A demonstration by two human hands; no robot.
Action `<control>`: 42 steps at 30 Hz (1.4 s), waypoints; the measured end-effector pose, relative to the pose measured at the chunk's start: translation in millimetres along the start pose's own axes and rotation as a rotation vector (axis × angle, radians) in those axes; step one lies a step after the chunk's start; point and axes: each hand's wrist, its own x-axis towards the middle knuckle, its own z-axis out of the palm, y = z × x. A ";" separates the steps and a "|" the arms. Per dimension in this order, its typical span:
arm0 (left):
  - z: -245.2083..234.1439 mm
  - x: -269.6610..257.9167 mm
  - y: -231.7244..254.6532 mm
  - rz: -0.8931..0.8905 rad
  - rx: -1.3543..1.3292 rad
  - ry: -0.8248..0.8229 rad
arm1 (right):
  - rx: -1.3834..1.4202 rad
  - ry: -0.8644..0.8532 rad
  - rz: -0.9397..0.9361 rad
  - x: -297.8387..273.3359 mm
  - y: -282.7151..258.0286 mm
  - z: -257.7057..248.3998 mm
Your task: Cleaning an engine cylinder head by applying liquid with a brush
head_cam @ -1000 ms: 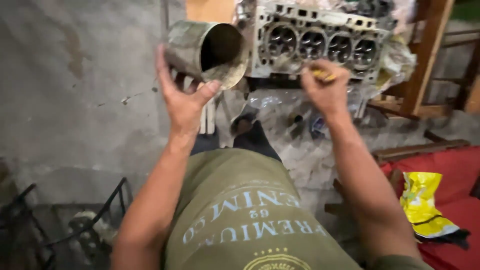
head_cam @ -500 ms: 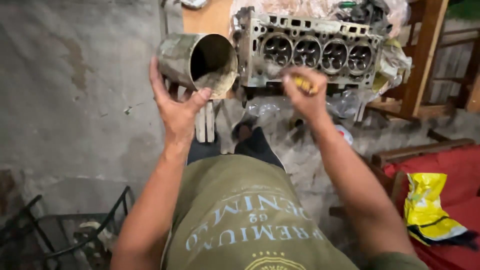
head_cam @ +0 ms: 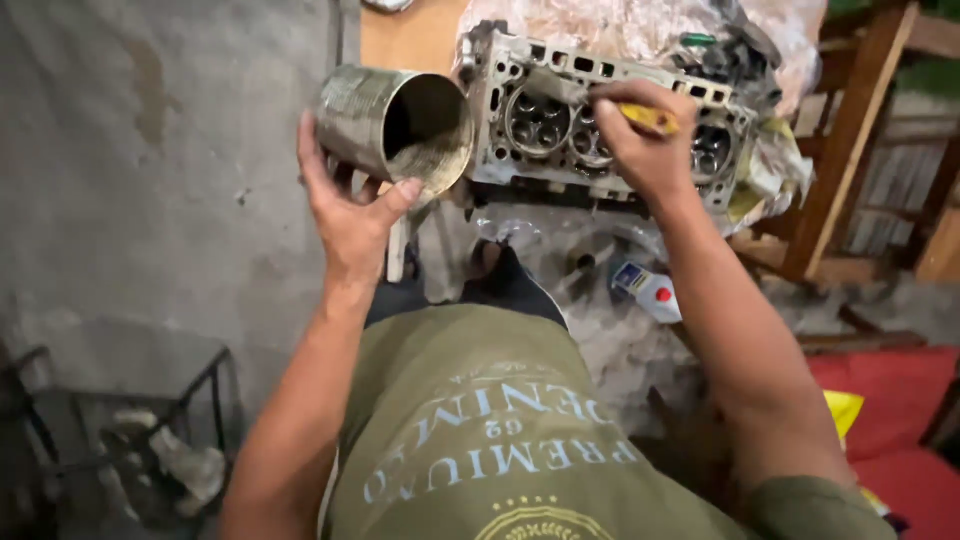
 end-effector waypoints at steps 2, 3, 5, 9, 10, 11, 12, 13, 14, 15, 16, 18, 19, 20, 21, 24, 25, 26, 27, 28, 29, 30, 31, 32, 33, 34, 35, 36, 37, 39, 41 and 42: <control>17.3 -5.9 -3.3 -0.006 -0.028 0.067 | -0.044 0.022 0.006 -0.5 -30.3 -16.4; 25.5 -10.8 -4.7 0.007 -0.017 0.093 | -0.024 0.003 -0.007 -1.3 -46.8 -20.2; 38.0 -14.7 -5.4 -0.090 -0.036 0.115 | 0.184 -0.121 0.157 -4.0 -80.3 -26.2; 64.9 -22.0 -14.7 0.001 -0.049 0.077 | 0.257 -0.290 0.003 17.4 -74.3 1.2; 72.4 -23.9 -15.3 -0.006 -0.059 0.063 | 0.238 -0.343 -0.084 24.5 -75.5 6.0; 79.4 -25.7 -16.1 -0.014 -0.069 0.050 | 0.219 -0.396 -0.170 31.6 -76.8 11.4; 85.3 -28.4 -17.9 -0.016 -0.070 0.057 | 0.220 -0.402 -0.169 27.8 -64.3 11.5; 90.4 -31.1 -19.7 -0.004 -0.090 0.050 | 0.116 -0.395 -0.234 23.6 -51.9 12.4; 94.5 -32.4 -20.7 0.012 -0.110 0.045 | 0.013 -0.388 -0.304 20.9 -40.4 14.5; 98.1 -34.0 -21.2 0.014 -0.111 0.052 | 0.015 -0.395 -0.307 22.6 -50.5 6.6; 101.1 -36.7 -21.6 0.005 -0.144 0.025 | -0.073 -0.503 -0.252 23.8 -60.8 -0.7; 106.9 -40.3 -19.8 -0.001 -0.173 0.005 | -0.156 -0.614 -0.200 24.3 -71.5 -9.3; 110.5 -41.4 -17.8 0.027 -0.138 -0.006 | -0.119 -0.599 -0.130 23.6 -71.6 -11.2; 115.0 -40.8 -16.4 0.054 -0.105 -0.028 | -0.086 -0.574 -0.058 22.5 -71.3 -14.4; 116.5 -41.1 -14.8 0.056 -0.103 -0.032 | -0.085 -0.568 -0.058 22.0 -71.3 -19.2; 122.4 -42.9 -17.3 0.049 -0.042 -0.033 | -0.248 -0.548 -0.148 19.2 -76.2 -41.4; 122.8 -42.8 -20.4 0.056 0.050 -0.024 | -0.271 -0.557 -0.075 19.5 -82.2 -50.8; 121.5 -42.6 -22.4 0.064 0.143 -0.010 | -0.291 -0.569 -0.004 20.8 -89.3 -58.4; 119.4 -42.7 -25.2 0.059 0.137 -0.009 | -0.297 -0.573 0.001 19.0 -87.1 -65.9; 118.8 -40.6 -28.7 0.063 0.167 0.015 | -0.242 -0.501 -0.047 18.4 -84.4 -74.3; 117.9 -38.6 -32.2 0.068 0.197 0.038 | -0.188 -0.430 -0.095 17.8 -82.0 -82.6; 115.5 -35.9 -34.8 0.065 0.188 0.042 | -0.196 -0.436 -0.095 15.5 -68.0 -87.6; 112.5 -33.6 -37.3 0.090 0.180 0.051 | -0.028 -0.381 -0.098 13.0 -54.6 -92.5; 107.0 -31.9 -38.6 0.115 0.179 0.064 | 0.148 -0.325 -0.100 10.5 -41.0 -95.2; 101.7 -30.8 -36.3 0.113 0.177 0.072 | 0.148 -0.334 -0.101 6.4 -34.3 -94.9; 96.5 -27.8 -33.9 0.144 0.151 0.083 | 0.177 -0.276 -0.047 3.3 -27.4 -94.5; 91.6 -24.8 -31.5 0.175 0.126 0.093 | 0.206 -0.218 0.007 0.5 -20.3 -94.3; 86.2 -22.3 -29.6 0.175 0.125 0.101 | 0.207 -0.225 0.006 -0.6 -15.7 -84.8; 81.2 -20.0 -27.9 0.185 0.130 0.155 | 0.160 -0.198 0.037 -1.9 -10.7 -75.7; 72.0 -19.2 -22.6 0.191 0.137 0.210 | 0.115 -0.171 0.072 -4.8 3.0 -52.5; 65.9 -19.6 -16.1 0.186 -0.022 0.223 | 0.164 -0.248 0.094 -4.8 20.9 -25.8; 64.9 -21.8 -12.9 0.184 -0.024 0.222 | 0.161 -0.249 0.095 -5.6 20.0 -23.1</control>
